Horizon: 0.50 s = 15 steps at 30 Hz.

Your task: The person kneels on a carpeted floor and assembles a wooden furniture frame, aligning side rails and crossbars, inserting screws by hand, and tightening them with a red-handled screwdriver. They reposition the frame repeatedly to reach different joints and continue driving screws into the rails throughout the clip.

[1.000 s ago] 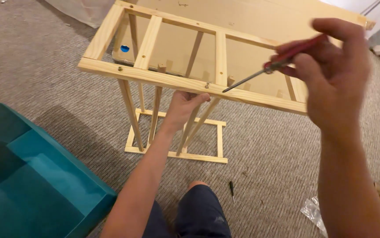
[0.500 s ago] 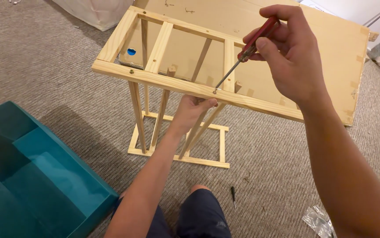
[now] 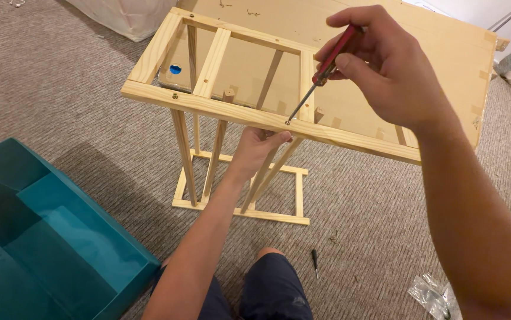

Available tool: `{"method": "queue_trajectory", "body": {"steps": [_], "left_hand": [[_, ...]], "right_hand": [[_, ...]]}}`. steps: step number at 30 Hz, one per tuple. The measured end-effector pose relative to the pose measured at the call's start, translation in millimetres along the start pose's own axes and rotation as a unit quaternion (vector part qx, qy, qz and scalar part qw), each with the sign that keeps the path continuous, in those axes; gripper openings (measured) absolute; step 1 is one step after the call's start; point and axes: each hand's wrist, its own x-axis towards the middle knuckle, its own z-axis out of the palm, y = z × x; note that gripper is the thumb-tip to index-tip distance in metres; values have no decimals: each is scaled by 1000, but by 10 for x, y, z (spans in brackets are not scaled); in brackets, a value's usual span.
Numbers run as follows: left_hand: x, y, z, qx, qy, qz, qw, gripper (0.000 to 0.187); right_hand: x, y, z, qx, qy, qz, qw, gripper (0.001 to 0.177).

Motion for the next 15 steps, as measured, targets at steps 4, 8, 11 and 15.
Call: {"method": "queue_trajectory", "body": {"steps": [4,8,11,15], "left_hand": [[1,12,11,18,4,-1,1000,23],[-2,16,21,8,4,2,1000,23],[6,-10,21,-5,4,4,1000,24],[17,-49,9,10,6,3,1000,23]], "right_hand": [[76,-99,-45,-2,-5,44,999,35],[150,-139,-13,-18,14,36,999,32],[203,-118,21,-172,63,82,980,24],[266,-20,68,-288,37,71,954,26]]}}
